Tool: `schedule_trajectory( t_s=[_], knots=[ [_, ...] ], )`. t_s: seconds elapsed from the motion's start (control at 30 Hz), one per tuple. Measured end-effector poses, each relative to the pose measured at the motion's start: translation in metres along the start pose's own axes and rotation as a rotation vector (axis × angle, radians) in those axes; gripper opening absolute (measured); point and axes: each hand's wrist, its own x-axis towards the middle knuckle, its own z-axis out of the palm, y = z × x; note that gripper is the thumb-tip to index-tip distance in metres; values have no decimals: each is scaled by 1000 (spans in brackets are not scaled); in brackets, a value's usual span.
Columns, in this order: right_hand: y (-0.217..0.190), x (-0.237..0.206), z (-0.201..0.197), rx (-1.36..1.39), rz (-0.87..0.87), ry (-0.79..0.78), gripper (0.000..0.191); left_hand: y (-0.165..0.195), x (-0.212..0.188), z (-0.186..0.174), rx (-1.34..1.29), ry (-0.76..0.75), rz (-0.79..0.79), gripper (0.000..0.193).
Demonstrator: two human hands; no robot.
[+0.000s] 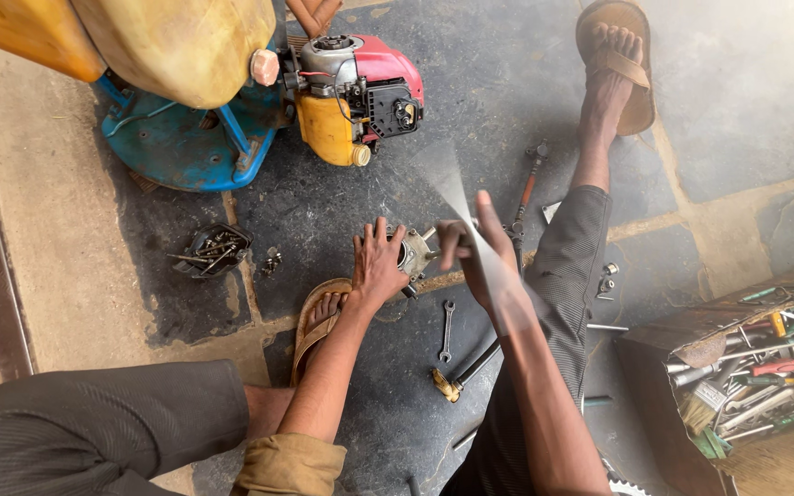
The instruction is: The person sits on the floor and uses a socket wrench to loosen and remove bolts from a small engine component. They disassemble the part, remove a cover, and continue to unscrew additional bolts from the main body.
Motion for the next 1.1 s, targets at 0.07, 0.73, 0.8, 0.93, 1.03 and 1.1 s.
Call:
schedule_trajectory(
  t_s=[0.07,0.73,0.8,0.93,1.03,1.1],
  knots=[
    [0,0,5,-148,42,176,81,0,-1,0,-48,14,9,81],
    [-53,-21,29,85,-156,-8,51,0,3,4,53,-21,-1,96],
    [-61,-25,28,132,-105,23,42,1,2,4,40,-17,0,96],
    [-73,-32,31,188,-124,39,34,1,1,6,20,-13,-1,96],
    [-71,-32,39,176,-115,76,30,1,0,7,19,4,7,96],
    [-66,-31,44,197,-100,83,30,1,0,8,14,3,7,97]
  ],
)
